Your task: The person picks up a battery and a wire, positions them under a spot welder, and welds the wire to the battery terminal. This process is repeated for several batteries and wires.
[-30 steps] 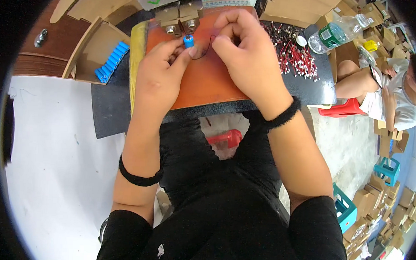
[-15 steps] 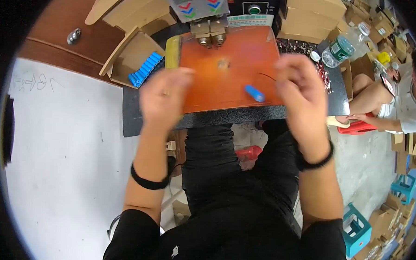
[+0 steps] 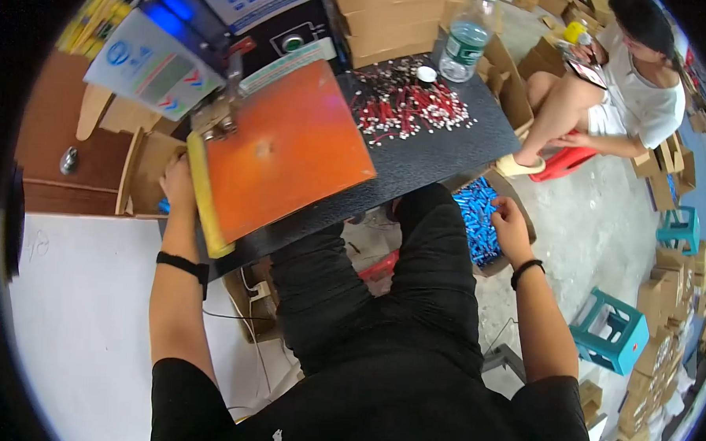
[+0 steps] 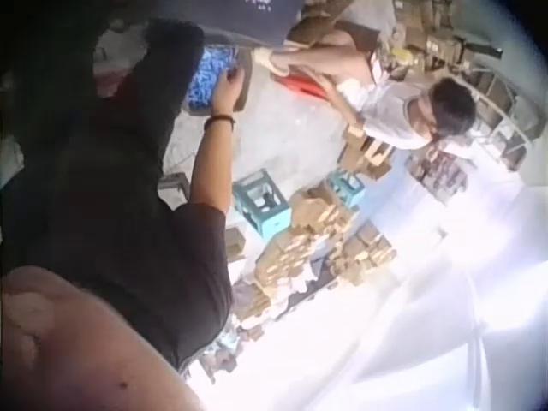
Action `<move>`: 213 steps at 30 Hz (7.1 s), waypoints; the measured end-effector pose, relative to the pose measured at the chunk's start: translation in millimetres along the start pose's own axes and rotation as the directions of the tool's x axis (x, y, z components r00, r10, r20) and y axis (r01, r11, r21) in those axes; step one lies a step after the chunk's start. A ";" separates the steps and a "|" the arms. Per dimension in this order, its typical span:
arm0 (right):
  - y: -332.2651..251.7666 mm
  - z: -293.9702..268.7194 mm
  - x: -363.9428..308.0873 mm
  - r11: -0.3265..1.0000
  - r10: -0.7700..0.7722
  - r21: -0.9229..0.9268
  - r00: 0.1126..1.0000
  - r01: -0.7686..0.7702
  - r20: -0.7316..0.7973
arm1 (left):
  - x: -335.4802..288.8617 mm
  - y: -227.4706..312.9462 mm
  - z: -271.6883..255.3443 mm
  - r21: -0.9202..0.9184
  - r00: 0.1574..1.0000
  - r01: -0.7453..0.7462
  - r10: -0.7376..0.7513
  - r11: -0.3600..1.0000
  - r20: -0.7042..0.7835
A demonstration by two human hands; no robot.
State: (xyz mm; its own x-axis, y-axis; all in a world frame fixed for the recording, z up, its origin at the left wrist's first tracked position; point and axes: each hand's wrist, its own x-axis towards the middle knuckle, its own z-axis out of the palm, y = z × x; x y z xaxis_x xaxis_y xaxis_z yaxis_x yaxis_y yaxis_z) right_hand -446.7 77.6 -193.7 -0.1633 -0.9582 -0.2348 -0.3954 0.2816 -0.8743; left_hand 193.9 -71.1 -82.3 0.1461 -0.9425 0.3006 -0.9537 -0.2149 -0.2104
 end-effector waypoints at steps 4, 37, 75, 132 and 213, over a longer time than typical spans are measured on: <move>37.2 4.4 19.3 0.993 -0.009 -0.116 0.997 0.000 -0.071 | 3.2 7.7 -2.5 0.027 0.997 -0.076 0.075 0.997 0.037; -223.3 64.5 25.8 0.698 -0.716 -0.304 0.647 0.648 -0.263 | -74.0 140.6 -151.7 -0.964 0.985 0.150 0.049 0.221 0.165; -285.5 123.2 -0.4 0.871 -0.336 0.448 0.909 0.201 0.246 | -69.3 149.0 -134.7 -0.926 1.000 0.011 -0.011 0.376 0.007; -300.4 137.8 9.3 0.822 -0.507 0.489 0.768 0.293 0.391 | -94.1 133.4 -160.2 -0.988 0.981 0.113 0.149 0.101 0.127; -213.5 88.8 70.5 0.649 -0.637 -0.580 0.769 0.492 -0.061 | -89.0 99.9 -193.2 -0.528 0.892 -0.381 0.452 0.759 0.006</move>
State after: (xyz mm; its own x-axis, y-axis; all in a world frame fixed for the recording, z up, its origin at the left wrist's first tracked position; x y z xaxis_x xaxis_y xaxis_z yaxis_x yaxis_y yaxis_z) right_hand -293.6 -54.5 -61.3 0.0711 -0.9129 0.4020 -0.8613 -0.2595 -0.4369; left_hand 34.8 40.8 49.7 -0.2990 -0.9394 0.1678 -0.9184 0.3310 0.2169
